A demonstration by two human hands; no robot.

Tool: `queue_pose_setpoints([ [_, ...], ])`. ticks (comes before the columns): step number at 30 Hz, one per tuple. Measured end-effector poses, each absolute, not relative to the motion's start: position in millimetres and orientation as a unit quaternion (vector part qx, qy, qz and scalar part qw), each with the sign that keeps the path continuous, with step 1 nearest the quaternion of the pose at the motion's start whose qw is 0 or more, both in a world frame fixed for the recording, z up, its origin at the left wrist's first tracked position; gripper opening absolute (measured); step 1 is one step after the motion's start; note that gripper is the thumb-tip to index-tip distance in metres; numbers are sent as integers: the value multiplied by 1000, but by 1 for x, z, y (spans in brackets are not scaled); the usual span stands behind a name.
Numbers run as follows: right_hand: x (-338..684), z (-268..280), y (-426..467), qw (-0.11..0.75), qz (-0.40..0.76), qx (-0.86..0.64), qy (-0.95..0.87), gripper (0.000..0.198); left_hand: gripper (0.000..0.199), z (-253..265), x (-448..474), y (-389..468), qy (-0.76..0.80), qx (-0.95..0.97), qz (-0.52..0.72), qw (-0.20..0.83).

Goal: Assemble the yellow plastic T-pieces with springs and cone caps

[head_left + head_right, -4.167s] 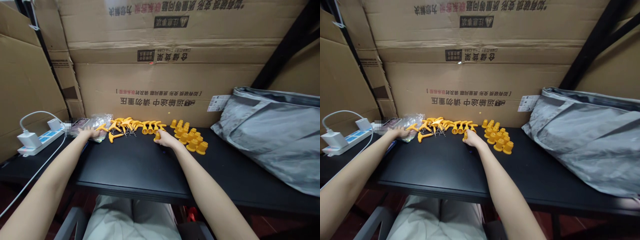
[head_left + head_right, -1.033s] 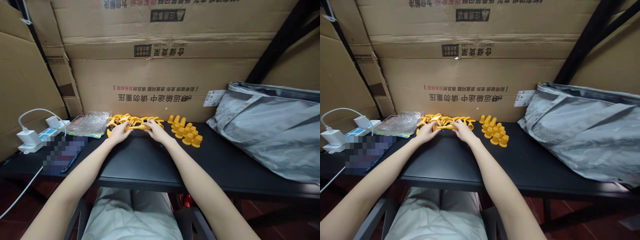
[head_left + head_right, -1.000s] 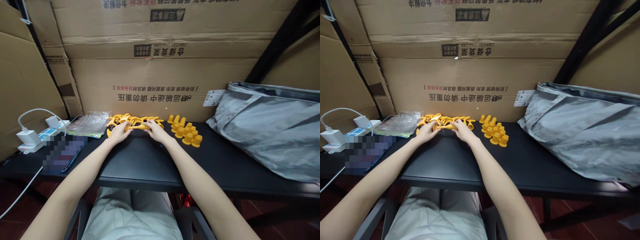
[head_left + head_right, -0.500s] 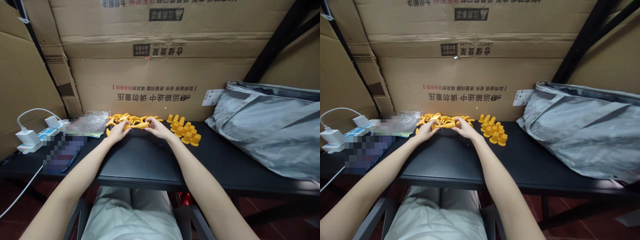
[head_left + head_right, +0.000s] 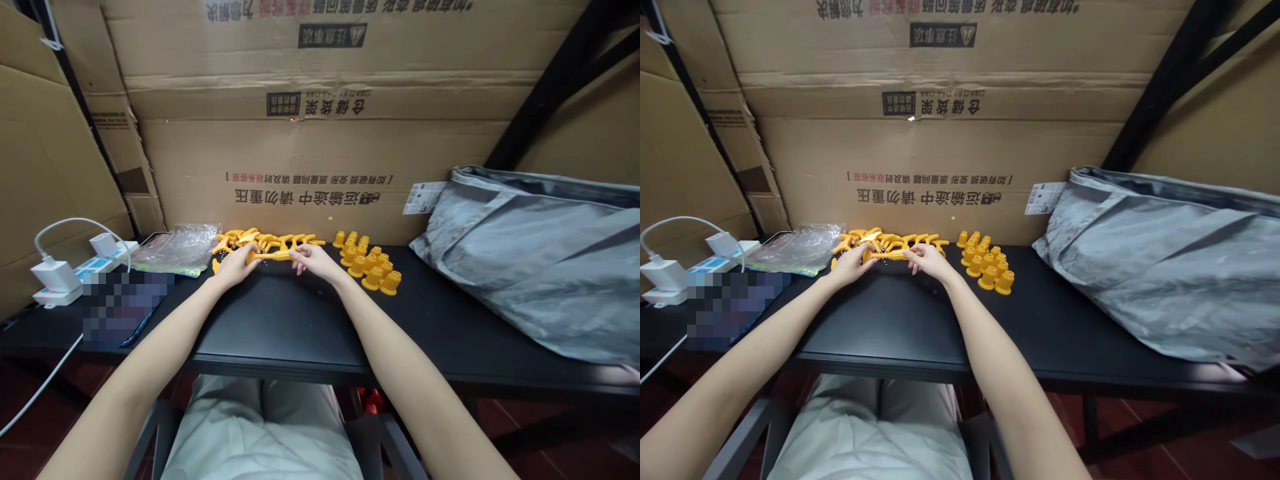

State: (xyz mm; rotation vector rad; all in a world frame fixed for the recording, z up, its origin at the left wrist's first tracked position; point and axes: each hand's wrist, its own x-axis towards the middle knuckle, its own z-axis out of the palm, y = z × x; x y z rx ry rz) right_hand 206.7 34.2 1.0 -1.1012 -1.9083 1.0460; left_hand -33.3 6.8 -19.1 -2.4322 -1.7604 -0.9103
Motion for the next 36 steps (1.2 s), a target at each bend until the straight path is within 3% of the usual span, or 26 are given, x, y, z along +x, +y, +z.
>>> queue_pose_setpoints([
  [5,209,2,34,347,421,-410,-730,23,26,-18,-33,7,-561,-774,-294,-3],
  [10,215,0,37,339,455,-369,-736,41,24,-17,-33,7,-564,-774,-288,-10],
  [24,206,-1,36,333,459,-418,-709,52,25,-15,-32,5,-538,-783,-313,3],
  [30,207,2,35,335,470,-430,-694,48,24,-14,-33,7,-547,-776,-315,-1],
  [34,214,2,34,333,500,-389,-698,32,23,-14,-34,7,-554,-774,-306,-4],
  [36,216,0,36,333,508,-364,-706,39,23,-14,-35,7,-554,-775,-306,-3],
])
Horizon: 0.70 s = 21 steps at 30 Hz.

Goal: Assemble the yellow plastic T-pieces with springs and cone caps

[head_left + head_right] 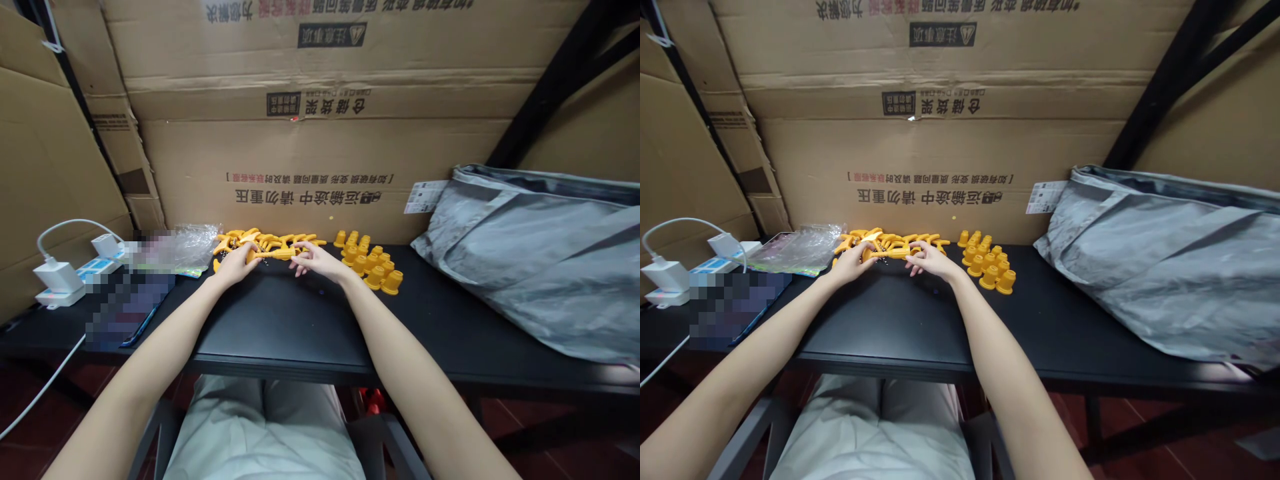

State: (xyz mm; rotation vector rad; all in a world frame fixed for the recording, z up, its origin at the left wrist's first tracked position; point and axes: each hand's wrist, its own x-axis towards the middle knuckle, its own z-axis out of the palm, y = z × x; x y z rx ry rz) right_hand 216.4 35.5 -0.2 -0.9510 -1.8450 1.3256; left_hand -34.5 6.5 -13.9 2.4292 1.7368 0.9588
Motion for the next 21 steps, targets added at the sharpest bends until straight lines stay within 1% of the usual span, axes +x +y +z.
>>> queue_pose_setpoints([
  [1,217,-1,36,334,508,-355,-711,41,23,-14,-35,7,554,774,305,1],
  [5,216,-1,36,343,486,-347,-725,33,23,-15,-35,6,554,776,303,-2],
  [13,203,0,32,345,473,-424,-691,47,26,-13,-32,3,567,769,296,2],
  [16,201,1,31,347,476,-434,-682,43,25,-13,-31,4,570,766,296,2],
  [19,205,4,30,346,494,-411,-684,33,24,-13,-31,5,570,766,297,4],
  [20,207,4,30,343,501,-397,-688,33,24,-14,-31,5,571,765,297,6],
  [21,209,5,30,342,506,-382,-694,37,24,-14,-31,5,573,764,297,8],
])
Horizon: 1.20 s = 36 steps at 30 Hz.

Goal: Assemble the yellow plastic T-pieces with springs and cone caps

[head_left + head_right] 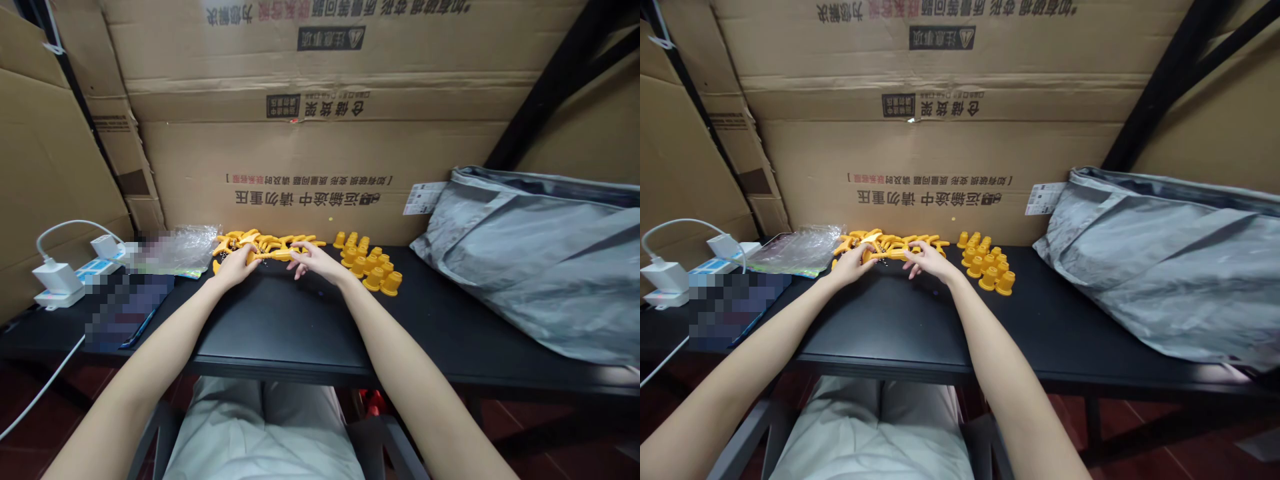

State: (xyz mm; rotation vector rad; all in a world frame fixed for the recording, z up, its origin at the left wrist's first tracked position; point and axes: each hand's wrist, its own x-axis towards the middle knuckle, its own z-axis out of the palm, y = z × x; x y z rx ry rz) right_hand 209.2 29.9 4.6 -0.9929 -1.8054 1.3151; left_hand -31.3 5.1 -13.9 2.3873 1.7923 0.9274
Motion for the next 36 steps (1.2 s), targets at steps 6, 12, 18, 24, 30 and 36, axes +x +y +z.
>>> queue_pose_setpoints([
  [6,212,1,33,347,498,-352,-712,39,24,-14,-32,5,574,762,299,8],
  [12,204,2,31,355,468,-378,-715,38,24,-13,-32,5,572,761,305,3],
  [18,200,0,33,376,460,-403,-696,37,24,-11,-31,4,572,761,307,13],
  [24,207,4,31,355,485,-391,-697,34,28,-11,-31,4,564,769,302,14],
  [30,212,-1,35,344,495,-351,-716,44,27,-13,-32,4,554,771,315,5],
  [36,210,-4,37,352,482,-355,-720,41,26,-11,-31,3,556,765,324,6],
])
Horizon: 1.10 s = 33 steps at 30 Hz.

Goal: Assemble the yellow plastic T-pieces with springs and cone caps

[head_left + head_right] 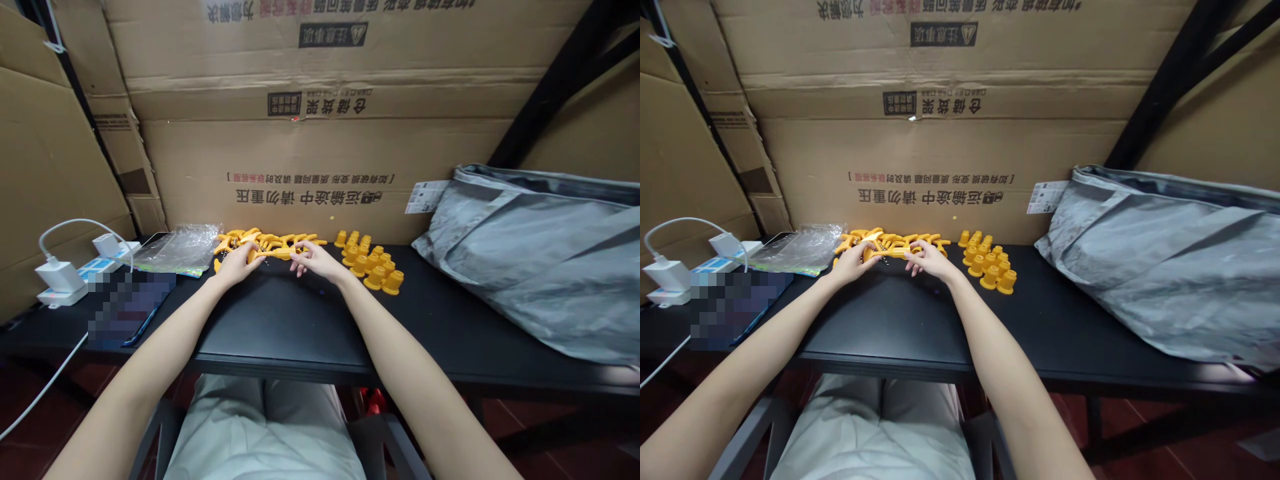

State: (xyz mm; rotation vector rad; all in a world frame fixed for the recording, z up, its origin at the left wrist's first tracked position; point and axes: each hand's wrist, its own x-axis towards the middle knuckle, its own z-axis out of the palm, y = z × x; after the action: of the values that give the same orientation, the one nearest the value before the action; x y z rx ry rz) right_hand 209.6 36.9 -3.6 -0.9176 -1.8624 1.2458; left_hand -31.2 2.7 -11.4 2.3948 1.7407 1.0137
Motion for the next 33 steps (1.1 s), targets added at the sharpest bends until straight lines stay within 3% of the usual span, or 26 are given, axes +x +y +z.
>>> queue_pose_setpoints([
  [18,206,-2,37,355,456,-400,-711,25,28,-13,-30,3,557,766,321,4],
  [33,214,-1,37,329,477,-378,-722,45,28,-14,-29,3,561,764,317,2],
])
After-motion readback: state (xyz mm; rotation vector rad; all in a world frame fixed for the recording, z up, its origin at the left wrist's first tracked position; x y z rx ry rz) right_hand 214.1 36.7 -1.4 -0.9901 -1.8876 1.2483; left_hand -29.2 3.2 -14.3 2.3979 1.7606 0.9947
